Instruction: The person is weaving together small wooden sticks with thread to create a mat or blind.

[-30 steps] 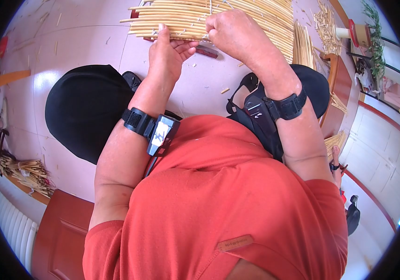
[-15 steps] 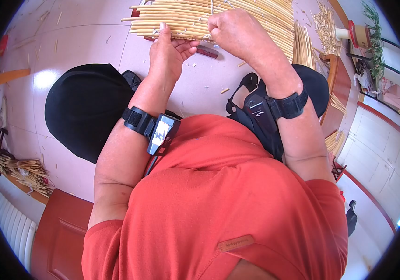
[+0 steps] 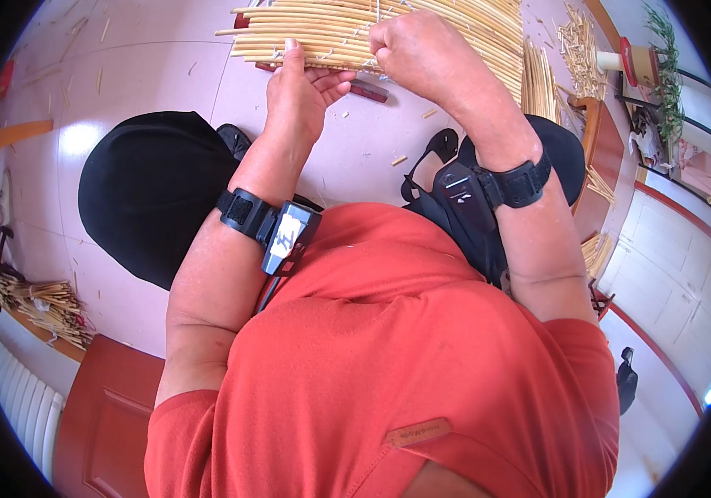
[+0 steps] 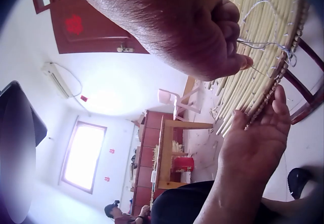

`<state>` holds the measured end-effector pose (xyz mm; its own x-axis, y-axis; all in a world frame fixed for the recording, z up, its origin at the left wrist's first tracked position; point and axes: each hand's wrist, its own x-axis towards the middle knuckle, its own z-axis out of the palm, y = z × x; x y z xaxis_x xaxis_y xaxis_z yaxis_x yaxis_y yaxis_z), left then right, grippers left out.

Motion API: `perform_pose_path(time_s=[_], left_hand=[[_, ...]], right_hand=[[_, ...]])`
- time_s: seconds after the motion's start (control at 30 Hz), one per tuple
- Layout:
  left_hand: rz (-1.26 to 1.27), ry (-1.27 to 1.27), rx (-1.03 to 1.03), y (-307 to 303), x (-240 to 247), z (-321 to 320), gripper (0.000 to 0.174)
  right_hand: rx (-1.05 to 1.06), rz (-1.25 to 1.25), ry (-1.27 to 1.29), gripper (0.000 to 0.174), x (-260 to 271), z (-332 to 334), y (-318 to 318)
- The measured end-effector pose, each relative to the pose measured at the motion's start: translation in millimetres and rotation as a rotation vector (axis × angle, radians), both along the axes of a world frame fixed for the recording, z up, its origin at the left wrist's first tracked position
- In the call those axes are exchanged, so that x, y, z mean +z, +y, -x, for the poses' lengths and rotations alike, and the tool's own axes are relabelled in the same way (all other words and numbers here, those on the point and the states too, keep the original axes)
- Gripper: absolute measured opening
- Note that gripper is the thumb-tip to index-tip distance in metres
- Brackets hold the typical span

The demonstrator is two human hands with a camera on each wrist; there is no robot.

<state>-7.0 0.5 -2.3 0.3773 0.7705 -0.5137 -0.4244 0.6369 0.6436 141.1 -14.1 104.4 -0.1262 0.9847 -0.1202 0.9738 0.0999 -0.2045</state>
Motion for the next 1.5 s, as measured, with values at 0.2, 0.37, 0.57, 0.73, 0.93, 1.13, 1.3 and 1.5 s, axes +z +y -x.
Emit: perform_pose_path(time_s=[0.2, 0.37, 0.57, 0.73, 0.93, 1.13, 1.3, 1.5], left_hand=[[0.009, 0.004, 0.01, 0.3, -3.0, -0.7, 0.056], [0.055, -0.042, 0.059, -0.9, -7.5, -3.1, 0.056], [0.098, -0.057, 0.115, -2.5, -5.5, -7.2, 0.056], [0.096, -0.046, 0.14, -2.7, -7.1, -10.9, 0.054], [0.094, -0.012, 0.186, -3.8, -5.7, -14.5, 0.051], [0.064, -0.016, 0.196, -6.8, -4.6, -13.4, 0.052], [0.067, -0.024, 0.215, -6.7, -4.6, -13.9, 0.05], [-0.045, -0.038, 0.183, -10.5, 1.9, -8.2, 0.05]], right_hand=[[0.009, 0.007, -0.033, 0.015, -1.4, -1.5, 2.6], [0.019, 0.134, 0.025, 0.02, 9.0, 3.4, 9.1], [0.087, 0.142, -0.07, 0.023, 9.8, 11.3, 15.4], [0.09, 0.119, -0.113, 0.026, 2.6, 13.1, 17.6], [0.103, 0.113, -0.125, 0.028, 5.1, 15.7, 18.7], [0.151, 0.081, -0.247, 0.017, -5.2, 19.5, 13.8], [0.139, 0.018, -0.243, 0.015, -20.1, 15.0, 8.6], [0.117, 0.079, -0.267, 0.023, -11.5, 20.1, -5.4]])
